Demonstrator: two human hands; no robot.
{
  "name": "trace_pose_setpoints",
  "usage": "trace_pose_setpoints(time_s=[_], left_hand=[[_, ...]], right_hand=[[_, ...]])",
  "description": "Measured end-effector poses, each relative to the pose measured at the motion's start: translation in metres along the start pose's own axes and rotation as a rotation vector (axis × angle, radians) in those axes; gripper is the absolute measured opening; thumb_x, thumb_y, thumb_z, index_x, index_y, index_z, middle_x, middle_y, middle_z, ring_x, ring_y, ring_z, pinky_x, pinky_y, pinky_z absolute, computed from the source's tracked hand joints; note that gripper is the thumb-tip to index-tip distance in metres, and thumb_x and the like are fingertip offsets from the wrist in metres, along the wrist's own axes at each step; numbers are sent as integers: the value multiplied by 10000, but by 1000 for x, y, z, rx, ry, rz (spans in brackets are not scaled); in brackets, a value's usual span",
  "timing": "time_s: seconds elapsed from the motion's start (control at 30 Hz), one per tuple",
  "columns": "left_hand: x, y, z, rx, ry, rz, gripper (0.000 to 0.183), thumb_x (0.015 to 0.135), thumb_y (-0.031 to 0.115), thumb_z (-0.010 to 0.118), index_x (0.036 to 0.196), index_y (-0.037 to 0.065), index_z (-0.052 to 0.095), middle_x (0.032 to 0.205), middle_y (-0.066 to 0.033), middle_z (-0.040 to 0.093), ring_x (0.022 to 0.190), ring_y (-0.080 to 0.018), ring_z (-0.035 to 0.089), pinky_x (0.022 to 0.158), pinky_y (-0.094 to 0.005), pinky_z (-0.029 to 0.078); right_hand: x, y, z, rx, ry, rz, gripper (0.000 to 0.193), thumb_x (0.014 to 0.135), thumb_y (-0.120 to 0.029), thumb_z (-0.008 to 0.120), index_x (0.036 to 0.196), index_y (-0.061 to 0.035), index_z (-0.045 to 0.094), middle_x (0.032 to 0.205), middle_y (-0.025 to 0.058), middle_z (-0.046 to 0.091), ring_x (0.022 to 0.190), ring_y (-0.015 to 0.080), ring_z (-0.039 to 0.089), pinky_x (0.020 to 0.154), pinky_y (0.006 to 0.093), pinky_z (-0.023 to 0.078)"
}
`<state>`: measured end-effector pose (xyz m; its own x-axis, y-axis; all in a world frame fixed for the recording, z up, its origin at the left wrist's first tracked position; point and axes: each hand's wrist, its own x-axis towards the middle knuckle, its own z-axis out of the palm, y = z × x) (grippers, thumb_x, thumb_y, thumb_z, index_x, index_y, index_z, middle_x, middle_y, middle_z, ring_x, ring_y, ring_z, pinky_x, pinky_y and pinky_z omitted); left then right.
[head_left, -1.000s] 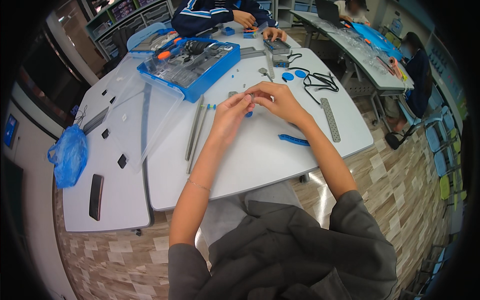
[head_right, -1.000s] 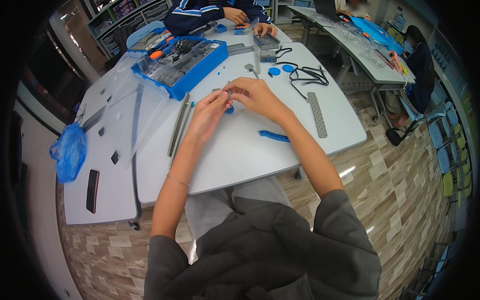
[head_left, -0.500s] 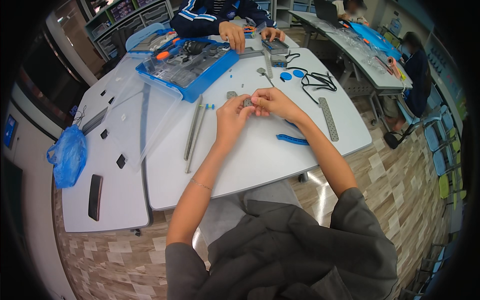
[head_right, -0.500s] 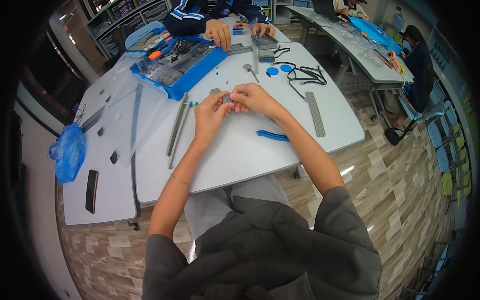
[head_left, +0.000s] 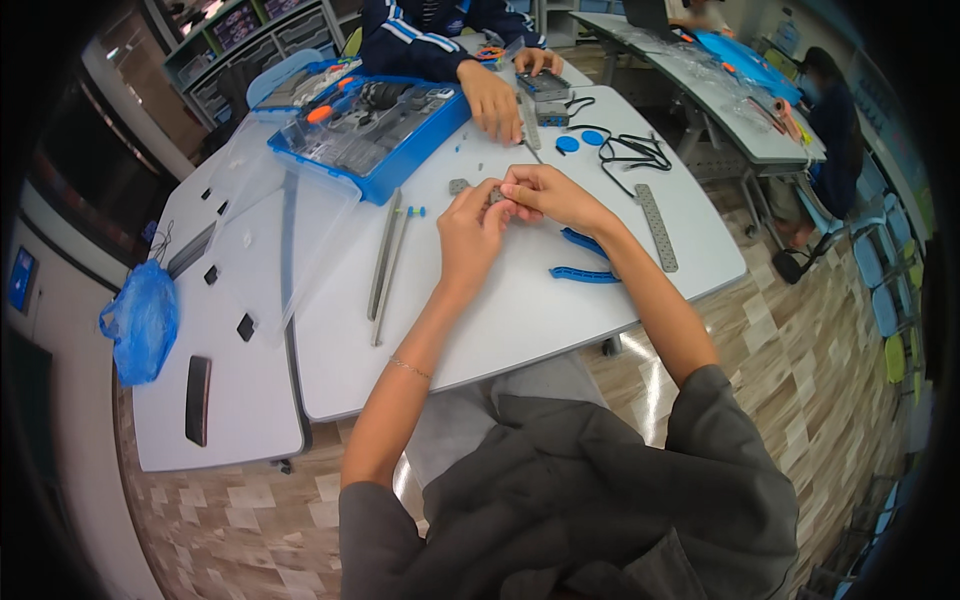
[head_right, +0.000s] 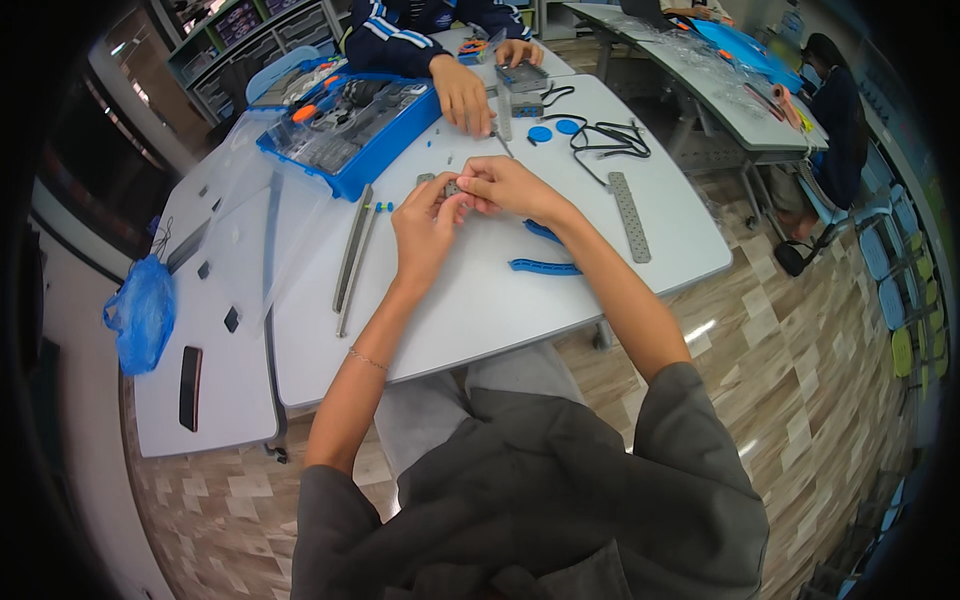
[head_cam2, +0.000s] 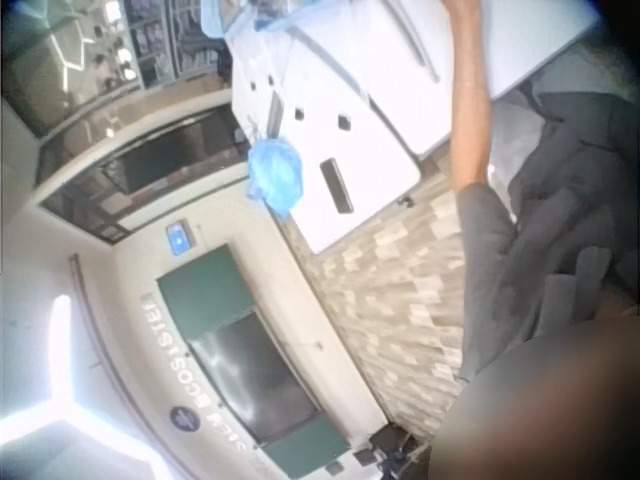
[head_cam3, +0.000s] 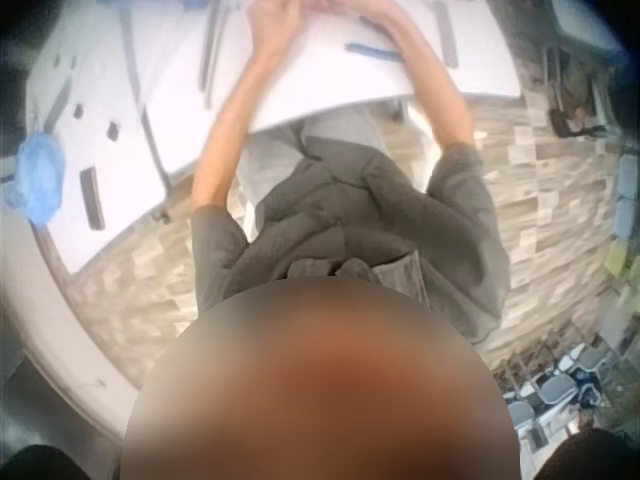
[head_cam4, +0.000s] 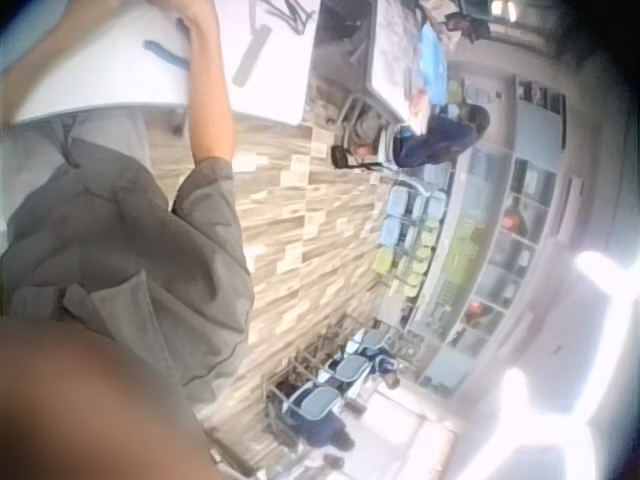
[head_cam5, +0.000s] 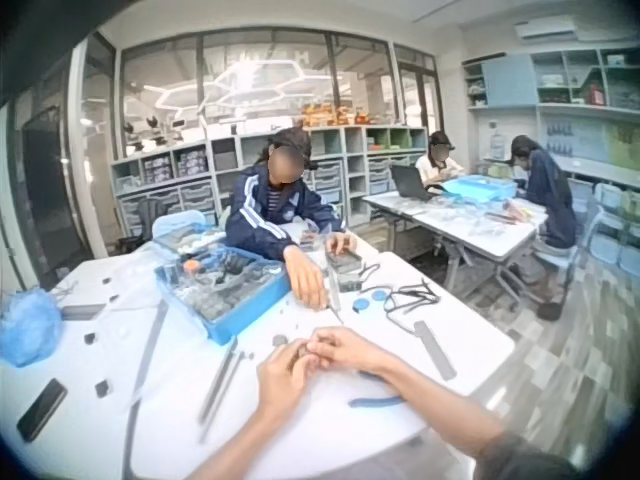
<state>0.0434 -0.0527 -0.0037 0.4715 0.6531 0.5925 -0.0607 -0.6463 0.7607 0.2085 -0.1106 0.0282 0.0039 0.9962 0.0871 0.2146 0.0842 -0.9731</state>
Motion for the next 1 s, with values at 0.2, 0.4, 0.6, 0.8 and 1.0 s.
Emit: trace_pose_setpoints(time_s=[0.2,0.4,0.6,0.8,1.0], left_hand=[[4,-3,-1,-214,-17,-293,240,870,19,687,1107,-23,673,837,-84,672,696,-128,660,634,-252,544],[4,-10,3,-285,-10,-280,273,858,44,712,1123,-14,675,840,-80,673,700,-128,666,631,-244,551],[2,-9,4,-288,-47,-261,288,851,63,727,1123,-16,675,844,-100,687,722,-135,686,614,-241,562],[1,-5,4,-271,-67,-250,294,855,73,726,1133,-5,668,852,-118,697,720,-145,696,609,-244,572],[1,-5,6,-277,-97,-286,276,881,66,701,1146,-1,663,841,-86,695,731,-127,684,621,-242,550]], right_hand=[[-68,-14,-37,-707,692,-47,395,886,-338,707,819,44,636,755,120,653,646,206,605,627,347,481],[-181,3,-41,-1108,1005,487,377,780,-304,781,799,58,680,761,220,656,782,368,649,741,419,510],[-189,-1,-48,-949,1025,538,363,752,-301,778,842,43,704,801,203,691,761,340,678,721,401,530],[-186,1,-36,-1078,990,374,347,731,-282,757,848,42,716,758,178,705,691,303,691,690,383,540],[-140,-20,-41,-868,1034,178,343,714,-290,765,844,25,721,703,136,696,643,262,688,647,341,531]])
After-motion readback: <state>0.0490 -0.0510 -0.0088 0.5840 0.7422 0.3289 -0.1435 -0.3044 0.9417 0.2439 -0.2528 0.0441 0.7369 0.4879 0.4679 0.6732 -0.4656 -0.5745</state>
